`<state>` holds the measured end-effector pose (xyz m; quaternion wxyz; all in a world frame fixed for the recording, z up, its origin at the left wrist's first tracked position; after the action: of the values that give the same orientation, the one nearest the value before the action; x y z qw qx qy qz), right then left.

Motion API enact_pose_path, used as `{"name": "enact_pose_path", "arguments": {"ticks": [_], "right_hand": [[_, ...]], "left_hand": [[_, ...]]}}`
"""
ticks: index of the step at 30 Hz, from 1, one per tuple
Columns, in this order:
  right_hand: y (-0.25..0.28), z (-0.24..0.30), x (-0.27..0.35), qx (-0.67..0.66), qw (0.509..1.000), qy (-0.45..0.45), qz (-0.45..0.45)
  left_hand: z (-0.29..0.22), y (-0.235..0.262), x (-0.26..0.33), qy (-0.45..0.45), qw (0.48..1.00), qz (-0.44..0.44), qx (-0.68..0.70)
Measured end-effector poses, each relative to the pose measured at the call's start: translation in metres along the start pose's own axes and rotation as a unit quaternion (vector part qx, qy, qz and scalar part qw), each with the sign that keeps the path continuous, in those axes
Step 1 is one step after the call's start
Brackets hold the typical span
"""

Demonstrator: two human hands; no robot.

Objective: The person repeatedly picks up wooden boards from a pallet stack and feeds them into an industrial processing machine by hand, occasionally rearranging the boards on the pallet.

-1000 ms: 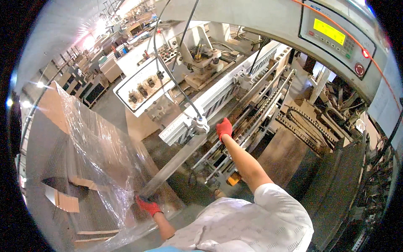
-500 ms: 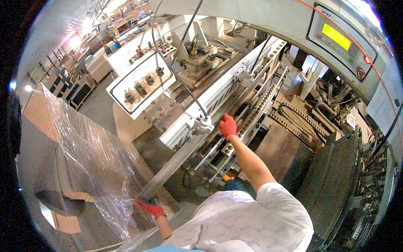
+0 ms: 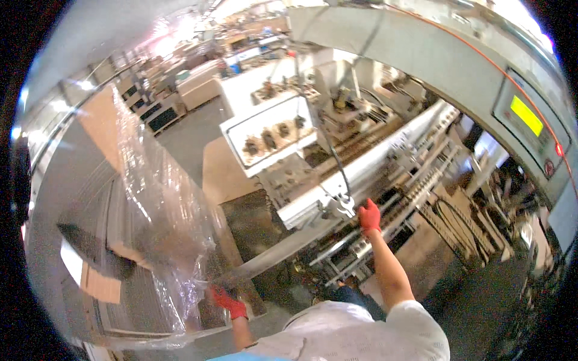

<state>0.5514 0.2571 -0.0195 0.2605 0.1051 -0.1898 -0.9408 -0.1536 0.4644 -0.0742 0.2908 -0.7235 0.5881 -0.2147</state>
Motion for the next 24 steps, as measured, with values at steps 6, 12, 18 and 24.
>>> {"name": "enact_pose_path", "arguments": {"ticks": [6,12,18,24], "right_hand": [[0.003,0.071,0.051,0.027,0.994,0.099,0.039],[0.012,0.088,0.117,0.220,0.968,0.116,0.030],[0.015,0.094,0.121,0.170,0.977,0.132,0.012],[0.021,0.101,0.121,0.141,0.981,0.137,0.005]], "left_hand": [[-0.075,-0.079,0.005,-0.166,0.663,0.078,-0.726],[-0.059,-0.183,0.030,-0.063,0.496,0.292,-0.815],[-0.030,-0.152,0.017,-0.082,0.430,0.201,-0.876],[-0.027,-0.153,0.019,-0.022,0.412,0.210,-0.887]]}}
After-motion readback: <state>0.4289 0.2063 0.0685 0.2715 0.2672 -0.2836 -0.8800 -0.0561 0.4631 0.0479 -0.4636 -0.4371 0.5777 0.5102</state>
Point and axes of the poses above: each hand's wrist, its own x-axis away from the middle knuckle, its own y-axis out of the back of the hand, z = x × y, the point moved 9 cm from there along -x, towards the middle knuckle, and after that the axes turned 14 degrees about z, right-handed, at the moved point
